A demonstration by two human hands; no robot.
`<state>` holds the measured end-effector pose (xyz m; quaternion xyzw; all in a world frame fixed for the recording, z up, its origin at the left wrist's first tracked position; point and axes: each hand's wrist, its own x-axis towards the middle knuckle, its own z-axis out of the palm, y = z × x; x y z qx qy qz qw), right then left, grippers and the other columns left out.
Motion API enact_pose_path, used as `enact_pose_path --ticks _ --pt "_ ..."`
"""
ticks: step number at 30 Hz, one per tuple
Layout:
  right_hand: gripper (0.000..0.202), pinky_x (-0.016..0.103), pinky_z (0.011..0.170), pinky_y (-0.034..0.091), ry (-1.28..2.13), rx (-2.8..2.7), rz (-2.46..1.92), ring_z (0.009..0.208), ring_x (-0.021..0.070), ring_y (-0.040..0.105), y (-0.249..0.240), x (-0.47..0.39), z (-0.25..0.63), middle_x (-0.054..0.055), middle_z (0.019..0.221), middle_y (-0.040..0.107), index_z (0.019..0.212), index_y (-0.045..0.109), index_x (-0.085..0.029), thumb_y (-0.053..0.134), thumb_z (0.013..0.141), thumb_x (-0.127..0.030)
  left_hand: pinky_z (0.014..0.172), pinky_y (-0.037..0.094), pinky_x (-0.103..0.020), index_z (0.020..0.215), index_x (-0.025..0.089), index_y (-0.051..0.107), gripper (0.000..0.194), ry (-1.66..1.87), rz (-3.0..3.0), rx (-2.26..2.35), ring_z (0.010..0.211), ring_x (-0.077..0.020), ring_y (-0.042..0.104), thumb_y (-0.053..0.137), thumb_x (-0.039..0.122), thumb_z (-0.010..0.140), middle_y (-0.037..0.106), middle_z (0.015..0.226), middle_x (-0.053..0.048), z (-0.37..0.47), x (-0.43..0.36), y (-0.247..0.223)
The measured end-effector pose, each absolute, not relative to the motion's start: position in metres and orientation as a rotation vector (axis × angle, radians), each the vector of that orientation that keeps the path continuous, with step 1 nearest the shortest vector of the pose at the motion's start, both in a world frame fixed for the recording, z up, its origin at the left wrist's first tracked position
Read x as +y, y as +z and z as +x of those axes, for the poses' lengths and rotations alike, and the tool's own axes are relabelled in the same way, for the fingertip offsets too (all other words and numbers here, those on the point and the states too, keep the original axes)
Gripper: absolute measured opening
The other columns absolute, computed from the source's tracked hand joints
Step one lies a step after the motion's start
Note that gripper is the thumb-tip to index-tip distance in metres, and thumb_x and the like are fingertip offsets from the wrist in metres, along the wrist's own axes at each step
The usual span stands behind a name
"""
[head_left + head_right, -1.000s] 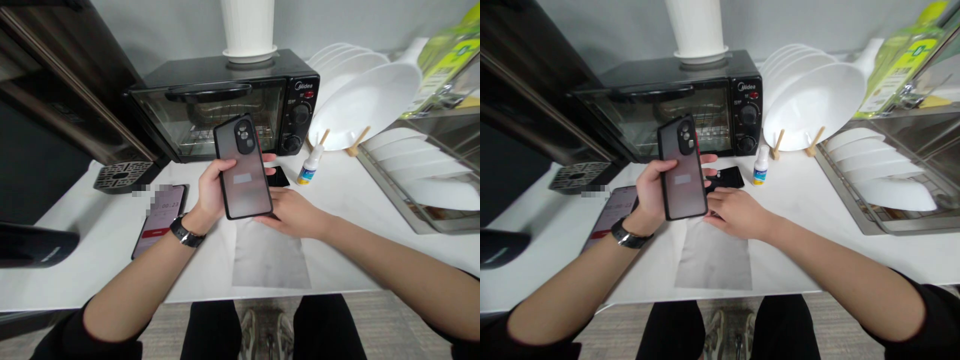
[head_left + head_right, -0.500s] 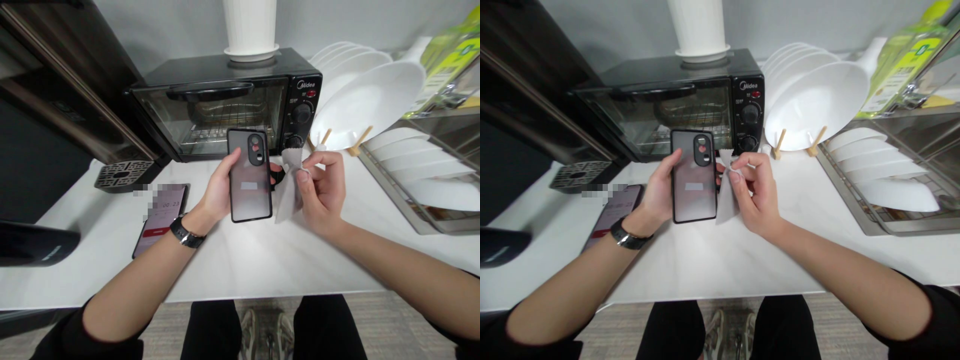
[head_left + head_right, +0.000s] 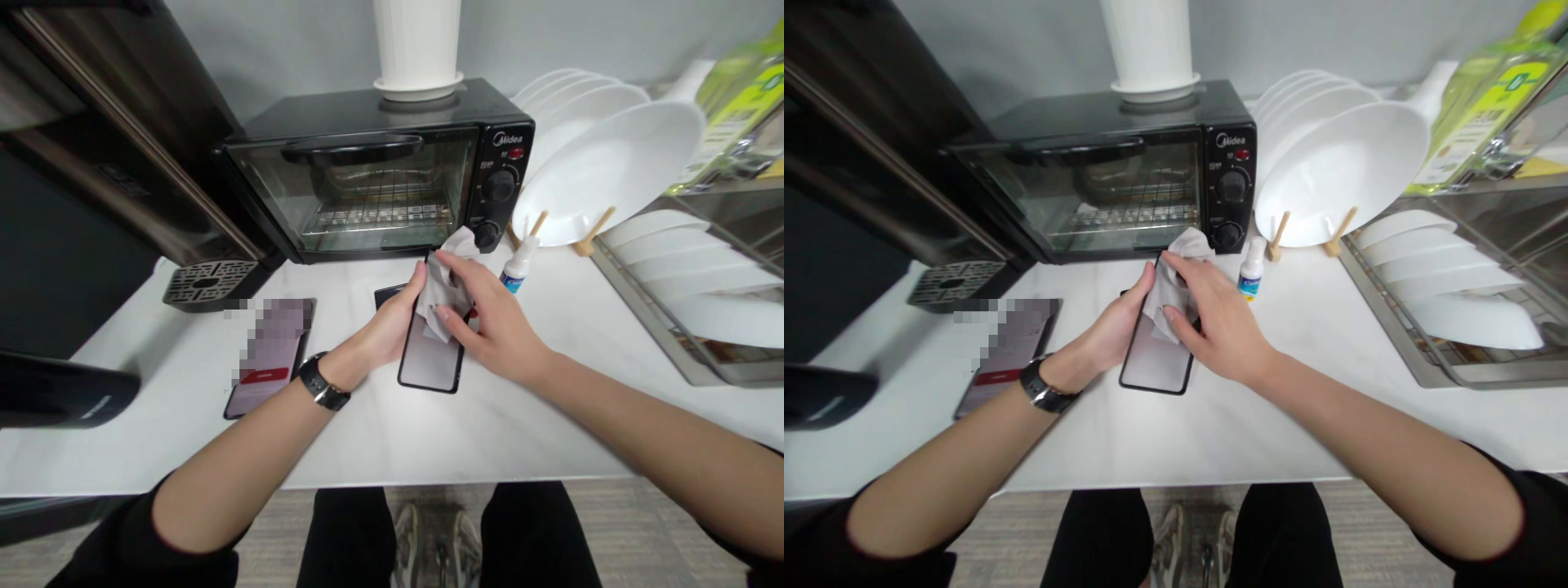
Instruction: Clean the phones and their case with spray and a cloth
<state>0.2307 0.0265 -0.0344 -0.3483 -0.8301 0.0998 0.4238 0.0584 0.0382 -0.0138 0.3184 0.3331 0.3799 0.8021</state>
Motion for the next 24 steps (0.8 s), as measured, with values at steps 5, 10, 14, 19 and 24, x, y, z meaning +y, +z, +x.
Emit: enact_pose_path --ticks 5,10,14,19,24 --pt "0.063 0.061 0.124 0.043 0.311 -2.139 -0.919 0.13 0.0315 0.067 -0.0348 0.0274 0.2319 0.017 0.14 0.07 0.158 0.04 -0.015 0.061 0.1 -0.031 0.087 0.063 -0.036 0.133 0.014 0.071 0.067 0.745 0.649 0.692 0.091 -0.0242 0.08 0.028 0.059 0.11 0.081 0.106 -0.013 0.0592 0.0388 -0.0129" --pt "0.051 0.057 0.128 0.04 0.396 -2.269 -0.723 0.098 0.0207 0.077 -0.0336 0.026 0.2306 0.002 0.1 0.081 0.15 0.054 -0.019 0.063 0.101 -0.027 0.088 0.064 -0.037 0.14 0.018 0.067 0.065 0.914 0.633 0.755 0.091 -0.0243 0.08 0.028 0.06 0.11 0.082 0.109 -0.011 0.0593 0.0397 -0.0136" --pt "0.033 0.051 0.125 0.045 0.416 -2.386 -0.428 0.078 0.0126 0.074 -0.0318 0.0225 0.2292 -0.003 0.088 0.078 0.134 0.069 -0.023 0.054 0.105 -0.02 0.085 0.066 -0.036 0.151 0.027 0.055 0.06 1.071 0.614 0.725 0.091 -0.0224 0.08 0.029 0.061 0.11 0.081 0.107 -0.006 0.0556 0.0415 -0.0152" --pt "0.027 0.044 0.116 0.054 0.149 -2.295 -0.506 0.082 0.0135 0.078 -0.0323 0.0219 0.2327 -0.001 0.091 0.082 0.12 0.075 -0.022 0.057 0.101 -0.018 0.08 0.067 -0.037 0.142 0.022 0.061 0.066 1.201 0.572 0.672 0.089 -0.0251 0.08 0.024 0.065 0.108 0.081 0.097 -0.008 0.0503 0.0446 -0.011" --pt "0.035 0.057 0.123 0.045 -0.106 -2.302 -0.722 0.118 0.0226 0.077 -0.0322 0.0238 0.2345 0.006 0.116 0.083 0.136 0.068 -0.019 0.052 0.105 -0.021 0.089 0.065 -0.038 0.146 0.025 0.06 0.061 1.222 0.56 0.685 0.097 -0.0243 0.079 0.027 0.061 0.109 0.081 0.111 -0.005 0.0519 0.0454 -0.0078"
